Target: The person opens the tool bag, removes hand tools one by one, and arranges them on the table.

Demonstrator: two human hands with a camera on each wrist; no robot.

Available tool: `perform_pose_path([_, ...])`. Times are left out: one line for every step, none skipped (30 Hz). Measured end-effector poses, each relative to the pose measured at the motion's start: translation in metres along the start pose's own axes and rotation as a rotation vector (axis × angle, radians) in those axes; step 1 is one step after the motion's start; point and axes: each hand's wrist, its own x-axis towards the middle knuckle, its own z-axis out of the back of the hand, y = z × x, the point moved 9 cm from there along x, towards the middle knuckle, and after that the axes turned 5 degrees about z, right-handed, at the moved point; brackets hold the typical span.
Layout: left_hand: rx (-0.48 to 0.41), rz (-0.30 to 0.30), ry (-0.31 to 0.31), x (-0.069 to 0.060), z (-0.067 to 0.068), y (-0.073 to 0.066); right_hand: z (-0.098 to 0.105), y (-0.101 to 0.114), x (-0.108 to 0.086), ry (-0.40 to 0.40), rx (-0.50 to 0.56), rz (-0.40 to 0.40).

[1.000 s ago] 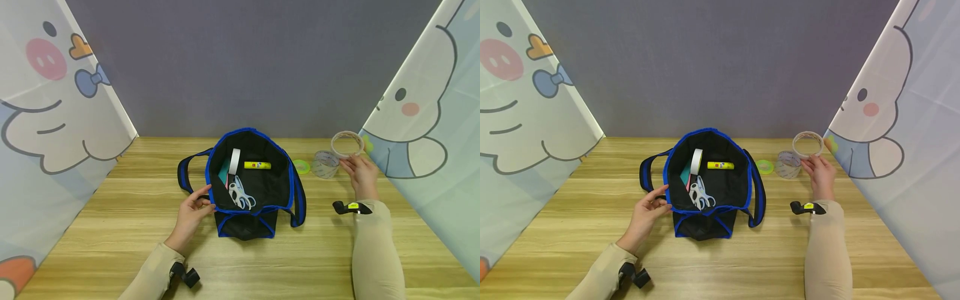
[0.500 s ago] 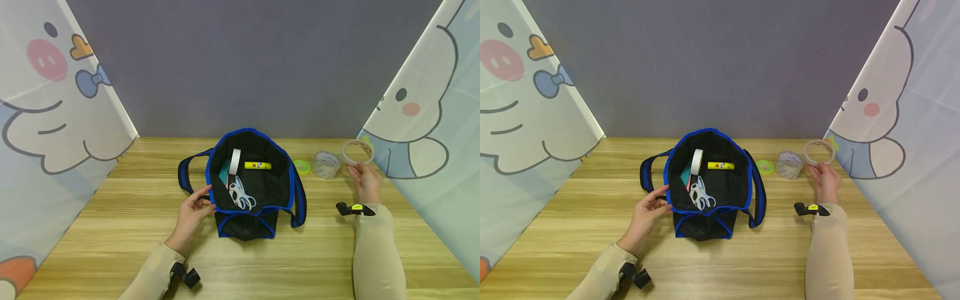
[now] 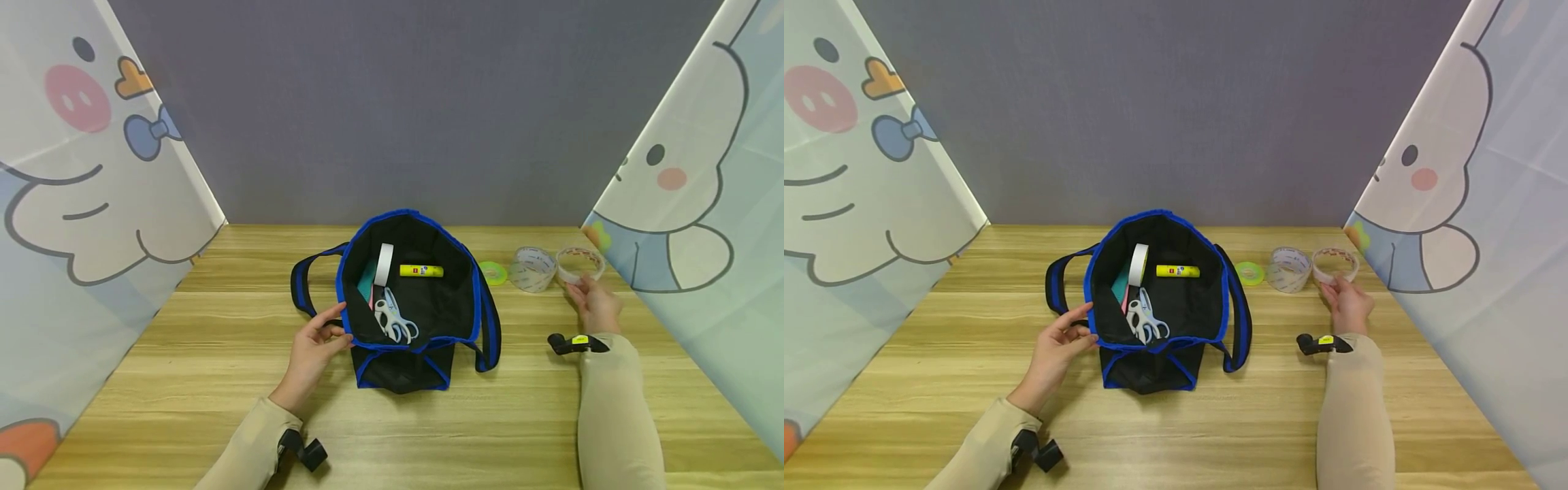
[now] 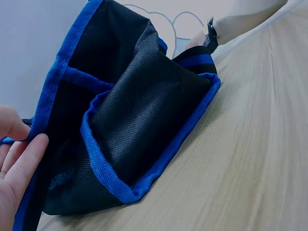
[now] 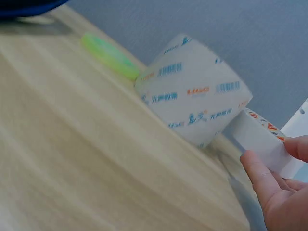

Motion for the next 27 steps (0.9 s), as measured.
perform_pose_path([0.002, 0.001, 0.000, 0.0001, -0.0002, -0.0002, 0.0012, -0.0010, 0.0007, 0.000, -0.017, -0.007])
perform_pose_path([0.003, 0.002, 0.001, 0.0001, -0.0004, -0.0004, 0.0021, -0.0023, 0.0011, 0.004, -0.035, -0.019])
perform_pose_path([0.002, 0.004, 0.000, 0.0001, -0.0004, -0.0003, 0.0030, -0.0038, 0.0012, 0.007, -0.047, -0.034])
perform_pose_path([0.002, 0.007, 0.000, 0.0001, -0.0002, 0.0001, 0.0042, -0.0051, 0.0017, 0.006, -0.055, -0.048])
perform_pose_path([0.001, 0.007, 0.001, 0.0001, -0.0004, 0.0001, 0.0052, -0.0061, 0.0021, 0.006, -0.062, -0.060])
perform_pose_path([-0.001, 0.007, 0.002, 0.0001, -0.0005, 0.0001, 0.0062, -0.0068, 0.0025, 0.004, -0.073, -0.072])
perform_pose_path([-0.002, 0.006, 0.003, 0.0002, -0.0007, 0.0002, 0.0069, -0.0074, 0.0025, 0.002, -0.080, -0.083])
perform_pose_path([-0.002, 0.006, 0.003, 0.0001, -0.0007, 0.0002, 0.0070, -0.0077, 0.0025, 0.008, -0.093, -0.093])
perform_pose_path([-0.001, 0.005, 0.003, 0.0001, -0.0006, 0.0003, 0.0068, -0.0075, 0.0029, 0.015, -0.099, -0.100])
perform_pose_path([-0.001, 0.001, 0.003, 0.0001, -0.0007, -0.0001, 0.0061, -0.0068, 0.0033, 0.027, -0.111, -0.103])
perform_pose_path([0.000, -0.002, 0.004, 0.0001, -0.0009, -0.0006, 0.0048, -0.0066, 0.0034, 0.048, -0.128, -0.113])
perform_pose_path([0.000, -0.003, 0.004, 0.0001, -0.0008, -0.0007, 0.0033, -0.0062, 0.0032, 0.071, -0.147, -0.123])
perform_pose_path([0.000, -0.002, 0.004, 0.0000, -0.0008, -0.0007, 0.0020, -0.0059, 0.0030, 0.095, -0.164, -0.133])
perform_pose_path([0.000, -0.002, 0.004, 0.0000, -0.0007, -0.0006, 0.0011, -0.0057, 0.0031, 0.121, -0.184, -0.145])
perform_pose_path([-0.001, 0.000, 0.004, 0.0000, -0.0006, -0.0004, 0.0005, -0.0056, 0.0033, 0.143, -0.197, -0.158])
perform_pose_path([-0.002, 0.002, 0.004, 0.0001, -0.0006, -0.0003, 0.0003, -0.0055, 0.0034, 0.163, -0.216, -0.170])
perform_pose_path([-0.002, 0.005, 0.003, 0.0001, -0.0006, 0.0001, -0.0001, -0.0059, 0.0030, 0.187, -0.231, -0.185])
perform_pose_path([-0.002, 0.007, 0.003, 0.0001, -0.0005, 0.0003, -0.0002, -0.0059, 0.0026, 0.205, -0.244, -0.195])
perform_pose_path([-0.002, 0.007, 0.001, 0.0003, -0.0004, 0.0002, -0.0009, -0.0061, 0.0025, 0.225, -0.256, -0.207])
perform_pose_path([-0.001, 0.007, 0.000, 0.0004, -0.0003, 0.0001, -0.0015, -0.0063, 0.0024, 0.244, -0.267, -0.218])
perform_pose_path([-0.001, 0.007, 0.000, 0.0004, -0.0003, 0.0001, -0.0018, -0.0062, 0.0024, 0.261, -0.282, -0.226])
perform_pose_path([0.000, 0.007, -0.001, 0.0004, -0.0003, -0.0001, -0.0021, -0.0062, 0.0020, 0.277, -0.300, -0.231])
perform_pose_path([-0.001, 0.008, -0.001, 0.0003, -0.0003, -0.0001, -0.0023, -0.0062, 0.0017, 0.292, -0.319, -0.236])
perform_pose_path([-0.001, 0.009, -0.001, 0.0003, -0.0004, -0.0002, -0.0020, -0.0060, 0.0016, 0.300, -0.338, -0.240])
perform_pose_path([-0.002, 0.011, -0.001, 0.0002, -0.0004, -0.0002, -0.0019, -0.0060, 0.0017, 0.312, -0.352, -0.243])
perform_pose_path([-0.004, 0.013, -0.001, 0.0002, -0.0005, -0.0002, -0.0016, -0.0057, 0.0019, 0.319, -0.366, -0.245])
perform_pose_path([-0.005, 0.016, -0.001, 0.0001, -0.0005, -0.0002, -0.0015, -0.0055, 0.0019, 0.326, -0.378, -0.246])
